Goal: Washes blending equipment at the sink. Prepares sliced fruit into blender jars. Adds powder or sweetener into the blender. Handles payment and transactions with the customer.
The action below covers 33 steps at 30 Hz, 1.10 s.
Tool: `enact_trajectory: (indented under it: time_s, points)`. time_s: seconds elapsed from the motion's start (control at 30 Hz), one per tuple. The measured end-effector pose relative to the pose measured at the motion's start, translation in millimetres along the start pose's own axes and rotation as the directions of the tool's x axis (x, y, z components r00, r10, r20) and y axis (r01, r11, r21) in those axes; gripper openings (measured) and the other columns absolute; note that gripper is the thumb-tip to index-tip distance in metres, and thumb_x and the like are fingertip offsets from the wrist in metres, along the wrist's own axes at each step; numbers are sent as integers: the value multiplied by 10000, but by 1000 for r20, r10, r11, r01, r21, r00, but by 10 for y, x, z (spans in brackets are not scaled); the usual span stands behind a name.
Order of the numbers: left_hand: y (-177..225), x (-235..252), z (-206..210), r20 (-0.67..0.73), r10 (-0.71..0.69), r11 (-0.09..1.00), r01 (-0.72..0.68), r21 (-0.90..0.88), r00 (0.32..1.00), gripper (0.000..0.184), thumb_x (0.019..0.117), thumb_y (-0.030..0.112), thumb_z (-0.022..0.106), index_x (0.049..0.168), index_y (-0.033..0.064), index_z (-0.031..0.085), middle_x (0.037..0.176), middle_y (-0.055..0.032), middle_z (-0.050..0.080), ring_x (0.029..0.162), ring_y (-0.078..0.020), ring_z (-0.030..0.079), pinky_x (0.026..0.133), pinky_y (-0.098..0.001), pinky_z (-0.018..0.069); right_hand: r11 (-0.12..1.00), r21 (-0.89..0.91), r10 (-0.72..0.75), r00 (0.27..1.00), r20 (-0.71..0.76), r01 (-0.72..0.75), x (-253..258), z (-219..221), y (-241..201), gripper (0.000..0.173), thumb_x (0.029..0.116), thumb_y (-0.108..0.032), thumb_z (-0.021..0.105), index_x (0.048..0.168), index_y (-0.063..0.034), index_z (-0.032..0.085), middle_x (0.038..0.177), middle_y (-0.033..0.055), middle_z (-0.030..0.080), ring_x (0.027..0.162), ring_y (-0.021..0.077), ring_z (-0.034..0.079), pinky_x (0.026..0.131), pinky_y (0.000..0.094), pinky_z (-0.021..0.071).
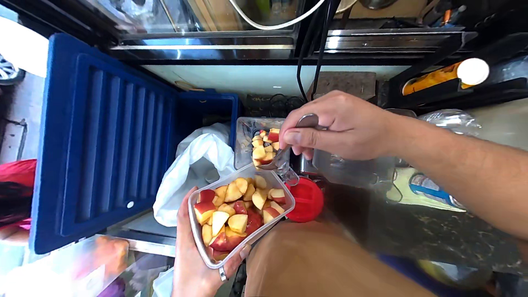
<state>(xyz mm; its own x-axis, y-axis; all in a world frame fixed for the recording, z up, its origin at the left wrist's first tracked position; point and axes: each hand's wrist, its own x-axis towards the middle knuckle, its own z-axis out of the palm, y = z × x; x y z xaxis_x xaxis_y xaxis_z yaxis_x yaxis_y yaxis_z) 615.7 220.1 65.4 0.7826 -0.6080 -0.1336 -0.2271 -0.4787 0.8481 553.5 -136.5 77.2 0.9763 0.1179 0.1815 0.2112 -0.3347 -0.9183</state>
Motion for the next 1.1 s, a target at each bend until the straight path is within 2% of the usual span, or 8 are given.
enact_trajectory:
  time_s: [0.2, 0.33, 0.47, 0.67, 0.8, 0.87, 1.0, 1.1]
  points:
    - [-103, -40, -10, -13, 21, 998, -22, -57, 1000, 1328, 608, 616, 910, 1565, -20, 244, 1528, -161, 439, 1373, -173, 484, 1127, -278, 453, 967, 253, 2, 994, -113, 27, -14, -110, -172, 240, 1088, -133, 469, 1041, -16, 674, 853, 22, 718, 659, 97, 690, 568, 264, 628]
    - [-68, -45, 49, -37, 34, 997, -36, -61, 999, 1332, 603, 624, 909, 1558, -24, 243, 1501, -136, 466, 1350, -146, 503, 1117, -261, 460, 949, 307, 79, 997, -10, -72, -113, 235, -286, 264, 1089, -173, 480, 1028, -42, 700, 790, -19, 685, 654, 37, 659, 587, 194, 599]
    - [-25, -46, 59, -25, 35, 994, -37, -98, 999, 1307, 604, 548, 938, 1551, -20, 238, 1450, -115, 514, 1308, -138, 544, 1086, -261, 498, 898, 424, 148, 988, -36, -119, -53, 529, -228, 281, 1103, -195, 462, 1072, -42, 695, 813, 6, 700, 696, 72, 686, 636, 212, 615]
    - [-44, -43, 31, -24, 37, 991, -40, -126, 999, 1305, 608, 527, 944, 1557, -15, 231, 1462, -129, 503, 1314, -164, 543, 1090, -277, 501, 965, 233, 141, 988, -64, -122, -37, 363, -105, 262, 1096, -223, 476, 1076, -90, 701, 783, -30, 702, 661, 73, 687, 581, 231, 619]
    - [-55, -25, 17, -34, 46, 993, -50, -104, 998, 1317, 611, 586, 920, 1555, -28, 238, 1464, -133, 497, 1312, -150, 537, 1084, -260, 496, 957, 283, 121, 976, -181, -67, -40, 223, -207, 258, 1093, -156, 458, 1060, -38, 685, 830, 19, 708, 643, 123, 696, 562, 275, 643]
    - [-36, -18, 30, -32, 45, 992, -49, -118, 998, 1316, 609, 574, 928, 1555, -23, 235, 1458, -129, 502, 1307, -147, 541, 1083, -259, 498, 942, 328, 125, 981, -146, -71, -38, 274, -286, 250, 1088, -156, 467, 1043, -42, 685, 809, 16, 706, 643, 114, 695, 564, 274, 642]
    - [-12, -3, 49, -15, 61, 990, -62, -125, 998, 1312, 607, 559, 936, 1557, -13, 235, 1464, -117, 499, 1310, -140, 540, 1087, -256, 493, 989, 121, 82, 995, 61, -89, -30, 476, -132, 266, 1094, -233, 490, 1058, -95, 714, 788, -64, 675, 668, -26, 632, 603, 142, 564]
    - [-36, 0, 41, -14, 67, 993, -68, -95, 998, 1314, 616, 607, 912, 1557, -17, 240, 1468, -119, 500, 1317, -144, 536, 1093, -262, 488, 995, 63, 72, 996, 60, -76, -16, 411, -32, 266, 1088, -242, 498, 1041, -98, 717, 753, -64, 670, 648, -14, 640, 584, 155, 575]
